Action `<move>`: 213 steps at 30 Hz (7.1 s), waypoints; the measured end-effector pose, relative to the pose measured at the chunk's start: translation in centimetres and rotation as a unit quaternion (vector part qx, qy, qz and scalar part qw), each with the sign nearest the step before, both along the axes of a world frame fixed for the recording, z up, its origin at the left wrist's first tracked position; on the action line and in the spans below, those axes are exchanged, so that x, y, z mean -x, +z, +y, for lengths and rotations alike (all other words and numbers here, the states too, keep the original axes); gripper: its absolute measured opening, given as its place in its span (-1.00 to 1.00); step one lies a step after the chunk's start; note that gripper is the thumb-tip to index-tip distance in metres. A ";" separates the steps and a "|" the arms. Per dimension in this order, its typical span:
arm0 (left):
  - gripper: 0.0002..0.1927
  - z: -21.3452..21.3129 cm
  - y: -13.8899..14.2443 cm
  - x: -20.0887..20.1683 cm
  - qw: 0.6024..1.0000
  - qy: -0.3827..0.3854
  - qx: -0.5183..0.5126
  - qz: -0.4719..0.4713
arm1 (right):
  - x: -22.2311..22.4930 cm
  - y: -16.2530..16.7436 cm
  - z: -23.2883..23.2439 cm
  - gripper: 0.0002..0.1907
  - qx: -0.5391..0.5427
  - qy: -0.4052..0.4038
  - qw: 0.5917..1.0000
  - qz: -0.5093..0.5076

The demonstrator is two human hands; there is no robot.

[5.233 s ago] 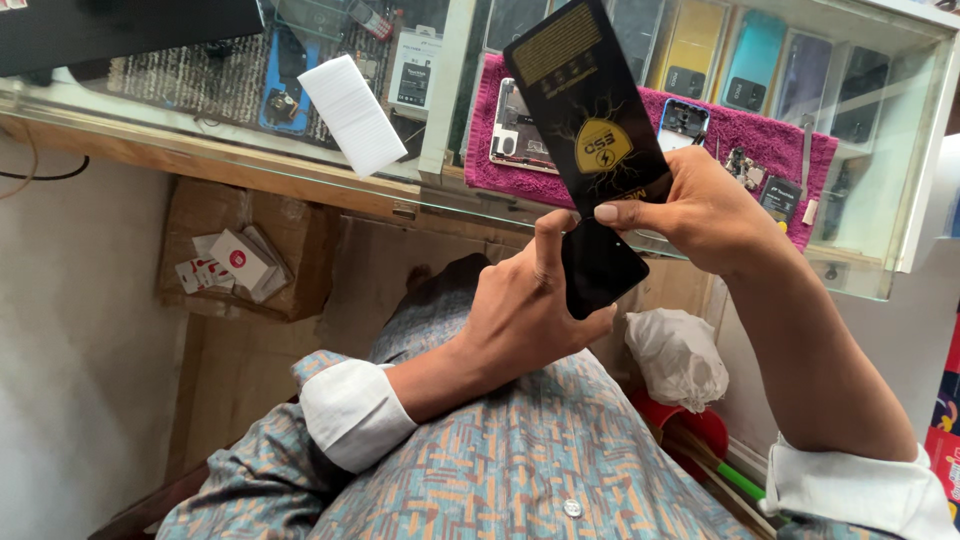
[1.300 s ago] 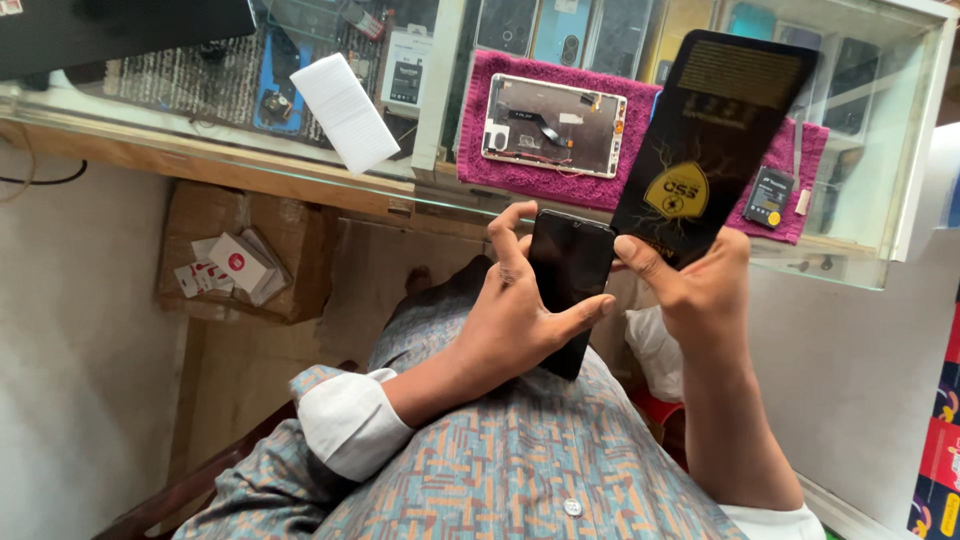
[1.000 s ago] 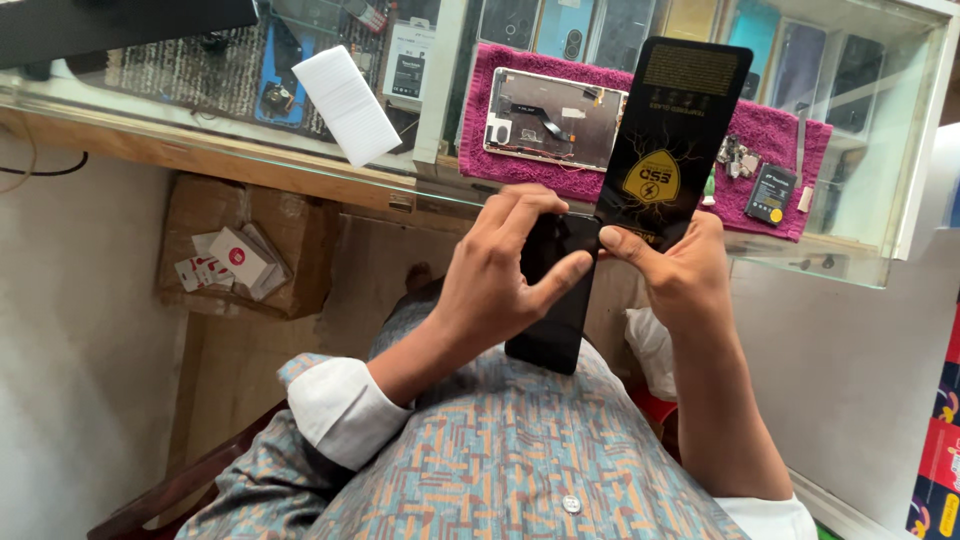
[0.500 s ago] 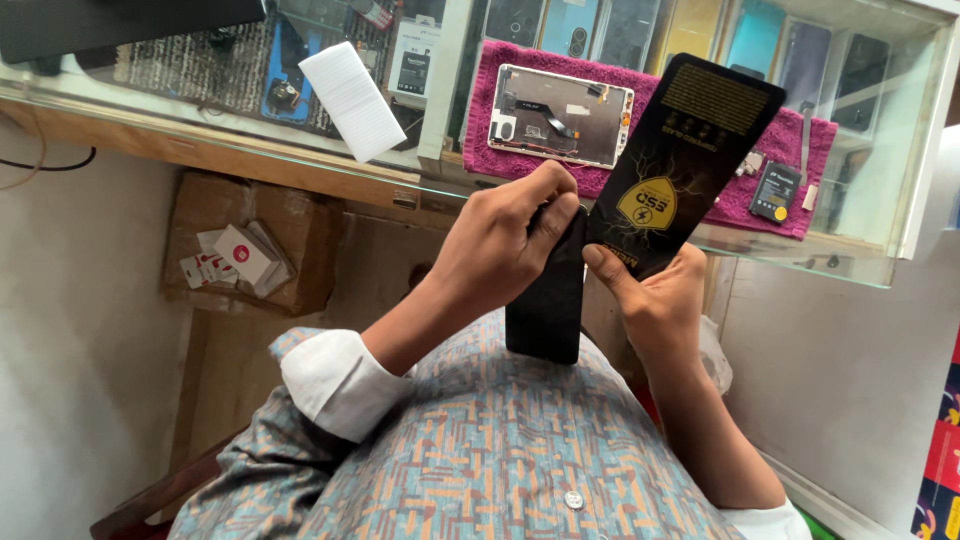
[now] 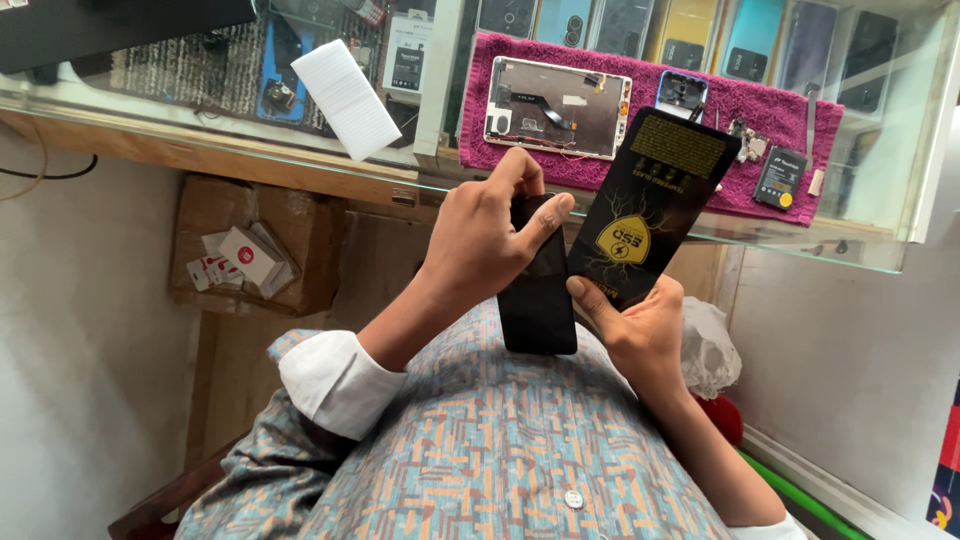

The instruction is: The person holds a disassembled phone and a replacement screen, heats the phone with a heat gun, peels the protective film and adhesive liner from the new screen, aligns it over the phone frame, then wipes the frame and old screen with a cloth.

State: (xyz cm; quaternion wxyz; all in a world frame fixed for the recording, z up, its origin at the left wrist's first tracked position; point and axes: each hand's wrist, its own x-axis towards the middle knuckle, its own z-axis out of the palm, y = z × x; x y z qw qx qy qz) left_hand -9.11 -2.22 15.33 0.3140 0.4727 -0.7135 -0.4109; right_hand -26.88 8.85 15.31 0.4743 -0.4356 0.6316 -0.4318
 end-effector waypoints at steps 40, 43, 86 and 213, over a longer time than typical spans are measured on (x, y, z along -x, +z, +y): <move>-0.76 0.7 0.4 2.5 0.979 0.042 -0.101 0.174 | 2.8 4.7 4.2 -0.86 0.153 0.038 0.974 0.160; -0.80 0.8 -0.7 3.3 0.946 0.003 -0.162 0.279 | 3.4 4.3 4.7 -0.87 0.193 0.009 0.972 0.136; 0.24 2.7 2.1 1.3 0.797 -0.224 -0.257 0.498 | 29.0 -14.9 0.4 -0.19 0.001 -0.257 0.768 0.587; -0.25 97.2 -2.9 -16.7 0.489 -0.749 -0.366 0.255 | -41.4 -6.7 106.8 -0.06 0.172 -0.611 0.772 -0.043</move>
